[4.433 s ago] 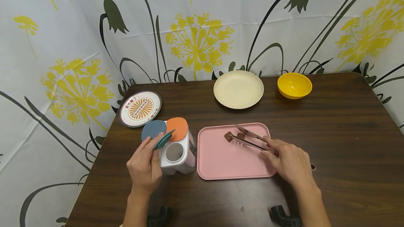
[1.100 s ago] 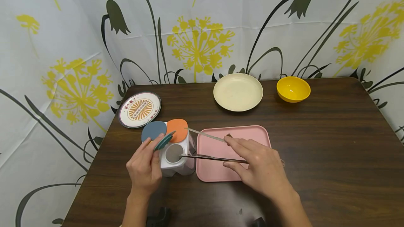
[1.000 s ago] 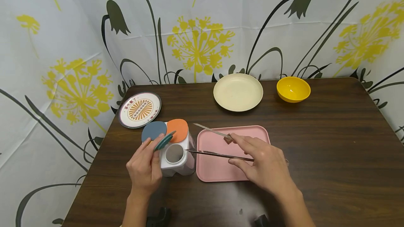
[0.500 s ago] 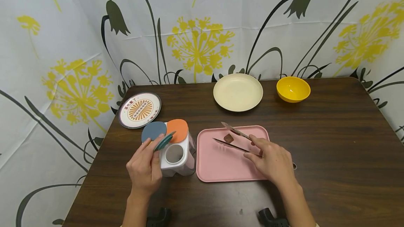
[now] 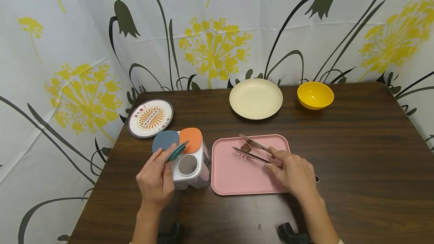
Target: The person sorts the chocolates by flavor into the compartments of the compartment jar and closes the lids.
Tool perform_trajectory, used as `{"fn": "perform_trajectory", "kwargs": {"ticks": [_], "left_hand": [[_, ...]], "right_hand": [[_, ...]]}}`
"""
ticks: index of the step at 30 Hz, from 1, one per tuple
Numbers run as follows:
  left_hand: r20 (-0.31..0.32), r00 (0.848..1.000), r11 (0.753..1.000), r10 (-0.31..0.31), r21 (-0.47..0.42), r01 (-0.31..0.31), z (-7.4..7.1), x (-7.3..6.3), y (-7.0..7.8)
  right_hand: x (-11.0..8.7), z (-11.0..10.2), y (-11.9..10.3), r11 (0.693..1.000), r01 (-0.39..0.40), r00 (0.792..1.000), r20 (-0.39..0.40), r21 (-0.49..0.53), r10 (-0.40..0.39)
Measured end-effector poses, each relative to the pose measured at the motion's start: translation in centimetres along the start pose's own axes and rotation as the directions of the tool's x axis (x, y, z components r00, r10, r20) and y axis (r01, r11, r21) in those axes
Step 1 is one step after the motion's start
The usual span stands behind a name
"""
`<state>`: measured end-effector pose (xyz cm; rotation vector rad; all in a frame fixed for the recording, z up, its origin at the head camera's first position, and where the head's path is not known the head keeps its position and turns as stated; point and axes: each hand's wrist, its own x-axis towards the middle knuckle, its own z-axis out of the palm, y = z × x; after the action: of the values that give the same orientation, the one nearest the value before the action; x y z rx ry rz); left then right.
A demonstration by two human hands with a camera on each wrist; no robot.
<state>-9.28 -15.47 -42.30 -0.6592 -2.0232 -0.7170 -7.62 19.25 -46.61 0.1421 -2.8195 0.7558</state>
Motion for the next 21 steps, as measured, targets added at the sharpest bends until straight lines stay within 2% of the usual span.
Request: {"fn": "perform_trajectory", "kwargs": {"ticks": [9, 21], "left_hand": [[-0.001, 1.000, 1.000, -0.003, 0.002, 0.003, 0.05, 0.05, 0.02], [0.000, 1.000, 1.000, -0.005, 0.000, 0.005, 0.02, 0.08, 0.02]], "right_hand": [[-0.02, -0.20, -0.19, 0.998, -0.057, 0.998, -0.021, 0.003, 0.057], [-0.17, 0.07, -0.14, 1.000, -0.020, 0.994, -0.110, 0.004, 0.021]]}}
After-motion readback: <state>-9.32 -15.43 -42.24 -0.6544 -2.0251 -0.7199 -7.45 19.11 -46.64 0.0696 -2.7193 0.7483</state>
